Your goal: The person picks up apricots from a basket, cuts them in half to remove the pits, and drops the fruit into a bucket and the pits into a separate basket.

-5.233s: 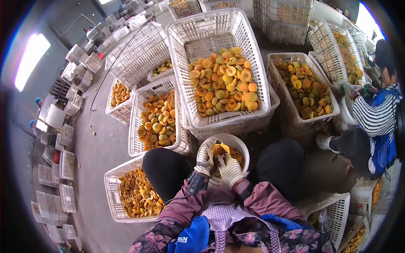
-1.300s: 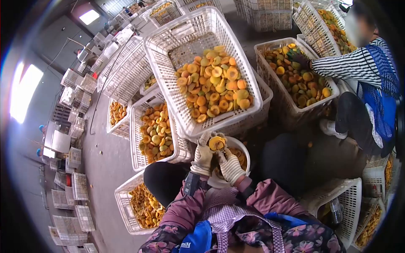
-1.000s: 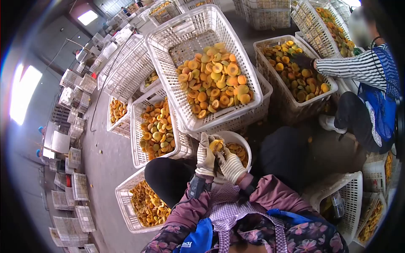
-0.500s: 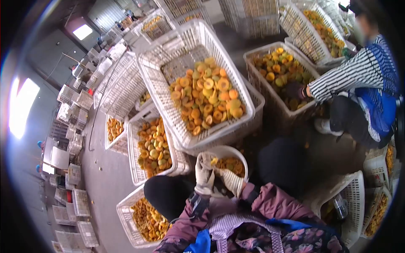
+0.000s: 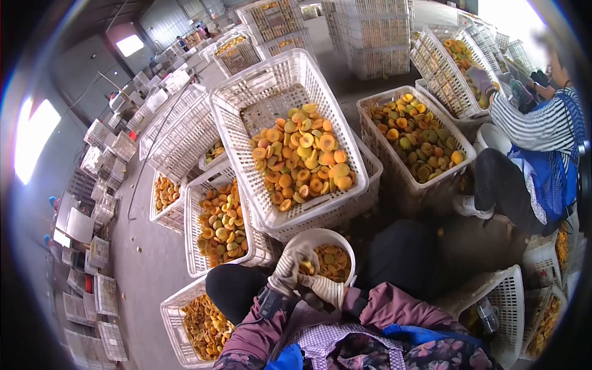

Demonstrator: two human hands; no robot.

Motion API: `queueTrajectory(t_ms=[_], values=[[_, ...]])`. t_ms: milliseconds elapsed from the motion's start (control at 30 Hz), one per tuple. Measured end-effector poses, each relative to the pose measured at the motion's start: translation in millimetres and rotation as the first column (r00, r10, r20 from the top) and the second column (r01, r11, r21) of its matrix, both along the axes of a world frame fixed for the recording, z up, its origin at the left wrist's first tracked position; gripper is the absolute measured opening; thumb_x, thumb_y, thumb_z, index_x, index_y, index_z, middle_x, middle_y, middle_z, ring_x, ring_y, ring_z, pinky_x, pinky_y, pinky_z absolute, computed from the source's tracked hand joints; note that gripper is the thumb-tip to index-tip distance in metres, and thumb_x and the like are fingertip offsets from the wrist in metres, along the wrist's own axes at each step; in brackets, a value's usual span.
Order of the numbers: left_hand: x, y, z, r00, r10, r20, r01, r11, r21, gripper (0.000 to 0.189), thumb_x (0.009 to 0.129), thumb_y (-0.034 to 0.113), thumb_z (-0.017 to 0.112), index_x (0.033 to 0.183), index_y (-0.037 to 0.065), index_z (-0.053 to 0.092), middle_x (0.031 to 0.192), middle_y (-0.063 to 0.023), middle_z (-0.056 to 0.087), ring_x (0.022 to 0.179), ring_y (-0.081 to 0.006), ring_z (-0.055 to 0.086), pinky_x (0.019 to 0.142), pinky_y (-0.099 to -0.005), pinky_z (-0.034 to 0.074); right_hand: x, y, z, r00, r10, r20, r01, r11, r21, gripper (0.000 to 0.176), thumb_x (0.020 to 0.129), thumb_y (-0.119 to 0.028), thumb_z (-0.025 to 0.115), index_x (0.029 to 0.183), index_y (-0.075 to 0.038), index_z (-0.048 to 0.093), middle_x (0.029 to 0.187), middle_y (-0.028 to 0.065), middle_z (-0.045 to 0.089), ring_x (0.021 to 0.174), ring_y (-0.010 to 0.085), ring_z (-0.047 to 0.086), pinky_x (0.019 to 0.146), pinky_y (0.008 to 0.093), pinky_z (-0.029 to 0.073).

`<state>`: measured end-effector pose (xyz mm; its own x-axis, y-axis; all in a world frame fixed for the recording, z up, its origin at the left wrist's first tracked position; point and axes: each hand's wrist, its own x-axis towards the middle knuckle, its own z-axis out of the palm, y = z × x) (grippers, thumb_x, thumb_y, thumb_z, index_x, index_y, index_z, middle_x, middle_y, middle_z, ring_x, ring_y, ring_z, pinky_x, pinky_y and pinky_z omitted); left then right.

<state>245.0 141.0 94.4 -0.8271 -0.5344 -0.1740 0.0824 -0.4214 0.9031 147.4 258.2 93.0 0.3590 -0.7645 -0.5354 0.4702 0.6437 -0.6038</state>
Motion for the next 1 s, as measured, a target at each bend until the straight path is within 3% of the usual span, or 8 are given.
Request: queueTrajectory(t_ms=[233, 333, 433, 567, 767, 900, 967, 1000], values=[[-42.4, -70.9, 68.7, 0.316, 0.923, -0.219, -0.58, 0.371, 0.725, 0.032, 0.089, 0.027, 0.044, 0.102, -0.001, 0.054, 0.085, -0.0115, 0.059, 0.078, -0.0206, 0.057, 0.068, -0.0312, 0.049, -3.4, -15.5, -7.6, 0.966, -0.234, 0.111, 0.213, 0.961, 0.177, 0.042, 0.086, -0.054, 0.046, 0.076, -0.014, 0.052, 0.051, -0.0014, 0.041, 0.036, 0.0121, 0.037, 0.034, 0.0267, 0.028], [-77.1, -143.0, -7.1, 0.801, 0.562, -0.205, -0.563, 0.824, 0.062, 0.036, 0.085, 0.032, 0.048, 0.106, 0.003, 0.056, 0.096, -0.014, 0.059, 0.088, -0.0249, 0.057, 0.075, -0.0342, 0.047, 1.7, -37.2, -33.6, 0.928, -0.372, 0.013, 0.362, 0.91, 0.204, 0.044, 0.086, -0.057, 0.046, 0.077, -0.014, 0.054, 0.052, -0.0006, 0.044, 0.036, 0.0139, 0.037, 0.036, 0.0301, 0.031], [-93.2, -198.7, -72.9, 0.428, 0.391, 0.815, 0.633, 0.514, -0.579, 0.042, 0.082, 0.037, 0.052, 0.11, 0.007, 0.058, 0.107, -0.0165, 0.058, 0.098, -0.0292, 0.056, 0.082, -0.0372, 0.045, 0.8, -47.2, -35.8, 0.891, -0.439, -0.116, 0.45, 0.887, 0.107, 0.047, 0.086, -0.057, 0.046, 0.076, -0.012, 0.056, 0.055, 0.0, 0.047, 0.039, 0.0144, 0.04, 0.037, 0.0303, 0.033], [-100.5, -199.4, -72.8, 0.185, 0.384, 0.905, 0.713, 0.581, -0.393, 0.041, 0.079, 0.036, 0.056, 0.108, 0.009, 0.062, 0.114, -0.016, 0.058, 0.106, -0.0318, 0.056, 0.088, -0.0387, 0.045, 1.7, -46.5, -21.1, 0.918, -0.393, -0.043, 0.392, 0.89, 0.233, 0.04, 0.088, -0.049, 0.048, 0.07, -0.014, 0.055, 0.05, -0.0009, 0.047, 0.035, 0.0146, 0.039, 0.034, 0.0273, 0.03], [-51.3, -113.6, -30.5, 0.925, 0.312, 0.215, -0.233, 0.916, -0.326, 0.023, 0.088, 0.018, 0.053, 0.106, 0.005, 0.057, 0.099, -0.0101, 0.063, 0.086, -0.0215, 0.062, 0.075, -0.0314, 0.051, 14.9, -63.8, -87.2, 0.634, -0.762, -0.135, 0.744, 0.648, -0.163, 0.048, 0.086, -0.053, 0.049, 0.089, -0.007, 0.061, 0.061, 0.0014, 0.052, 0.049, 0.0136, 0.046, 0.047, 0.0295, 0.037], [-33.5, -25.9, -28.7, 0.939, 0.315, -0.136, -0.261, 0.914, 0.311, 0.026, 0.093, 0.013, 0.043, 0.115, 0.001, 0.051, 0.107, -0.0097, 0.059, 0.096, -0.0193, 0.057, 0.088, -0.0299, 0.046, -6.2, -49.0, -35.9, 0.621, -0.724, -0.301, 0.494, 0.66, -0.567, 0.043, 0.093, -0.036, 0.045, 0.111, 0.002, 0.053, 0.093, 0.015, 0.06, 0.085, 0.0249, 0.054, 0.079, 0.0317, 0.042], [-23.8, -6.0, -40.1, 0.916, 0.386, 0.11, -0.277, 0.805, -0.524, 0.029, 0.095, 0.015, 0.038, 0.116, 0.0, 0.05, 0.11, -0.0106, 0.057, 0.101, -0.0204, 0.055, 0.092, -0.0309, 0.043, -7.7, -46.6, -35.9, 0.658, -0.605, -0.448, 0.404, 0.786, -0.468, 0.043, 0.093, -0.033, 0.045, 0.115, 0.002, 0.051, 0.097, 0.0169, 0.06, 0.088, 0.0256, 0.055, 0.08, 0.0318, 0.042], [-19.7, -13.6, -67.5, 0.922, 0.387, -0.009, -0.387, 0.921, 0.044, 0.032, 0.096, 0.017, 0.034, 0.117, -0.001, 0.049, 0.109, -0.0114, 0.057, 0.099, -0.0201, 0.056, 0.09, -0.0294, 0.044, -5.4, -46.5, -44.8, 0.667, -0.582, -0.465, 0.351, 0.796, -0.493, 0.043, 0.092, -0.032, 0.045, 0.118, 0.002, 0.049, 0.099, 0.0191, 0.061, 0.091, 0.0309, 0.057, 0.08, 0.0344, 0.043]])
